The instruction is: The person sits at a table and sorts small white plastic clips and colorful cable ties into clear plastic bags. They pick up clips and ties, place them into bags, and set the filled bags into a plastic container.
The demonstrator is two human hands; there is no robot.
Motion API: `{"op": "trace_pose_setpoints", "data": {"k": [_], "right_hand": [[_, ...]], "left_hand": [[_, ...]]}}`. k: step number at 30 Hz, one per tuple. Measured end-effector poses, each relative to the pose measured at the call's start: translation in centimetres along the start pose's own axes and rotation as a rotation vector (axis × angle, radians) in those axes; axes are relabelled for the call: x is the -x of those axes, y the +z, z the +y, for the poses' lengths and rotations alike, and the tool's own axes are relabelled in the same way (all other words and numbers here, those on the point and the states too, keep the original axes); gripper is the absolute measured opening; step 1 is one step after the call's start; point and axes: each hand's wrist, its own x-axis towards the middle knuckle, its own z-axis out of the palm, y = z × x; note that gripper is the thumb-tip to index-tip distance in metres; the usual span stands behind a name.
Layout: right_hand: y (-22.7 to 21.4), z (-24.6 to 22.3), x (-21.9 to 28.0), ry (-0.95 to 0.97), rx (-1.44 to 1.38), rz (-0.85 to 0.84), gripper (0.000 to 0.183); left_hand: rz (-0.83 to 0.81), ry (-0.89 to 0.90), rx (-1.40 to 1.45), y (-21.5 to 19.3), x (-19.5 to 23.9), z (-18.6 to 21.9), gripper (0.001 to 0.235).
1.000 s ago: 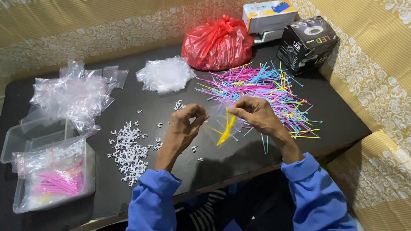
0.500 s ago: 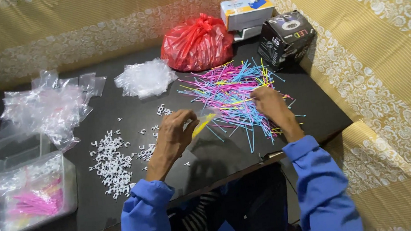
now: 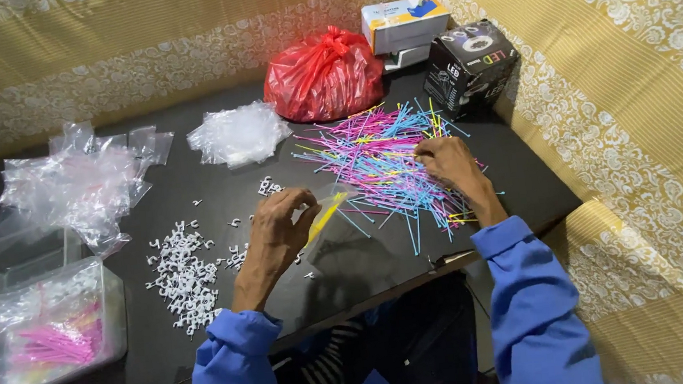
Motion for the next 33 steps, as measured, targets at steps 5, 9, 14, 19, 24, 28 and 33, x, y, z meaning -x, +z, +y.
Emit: {"op": "trace_pose_setpoints", "data": {"k": [5,9,14,19,24,28,33], "right_hand": [[-4.7,-5.8,1.5,0.159,-0.207,-0.026,0.017],[-5.0,-7.3,2.0,0.178,-0.204,-0.048,0.017],[-0.7,-2.2,0.3,0.015,0.038,-0.053,0.019],[4.7,1.0,-0.9,-0.056,0.380,-0.103,0.021],[4.5,0.2,-0.3,-0.093,0.557,-0.069,0.025],[2.5,1.2,0.1,-0.079,0.579,-0.055,0.025],[-0.3,-1.7,2.2,-0.028,0.330,-0.109,0.025]], "left_hand": [[-0.002,-0.001,0.022,0.6,0.0,-0.1,0.011],[-0.003,-0.002,-0.005,0.0,0.5,0.4,0.010],[-0.012,-0.028,0.035,-0.3,0.6,0.5,0.012],[-0.018,-0.051,0.048,-1.1,0.8,0.8,0.014],[-0.022,-0.063,-0.005,-1.9,0.9,1.3,0.013],[-0.016,-0.079,0.023,-2.3,0.9,1.8,0.014],[-0.023,-0.083,0.062,-2.4,0.7,2.2,0.014]]}}
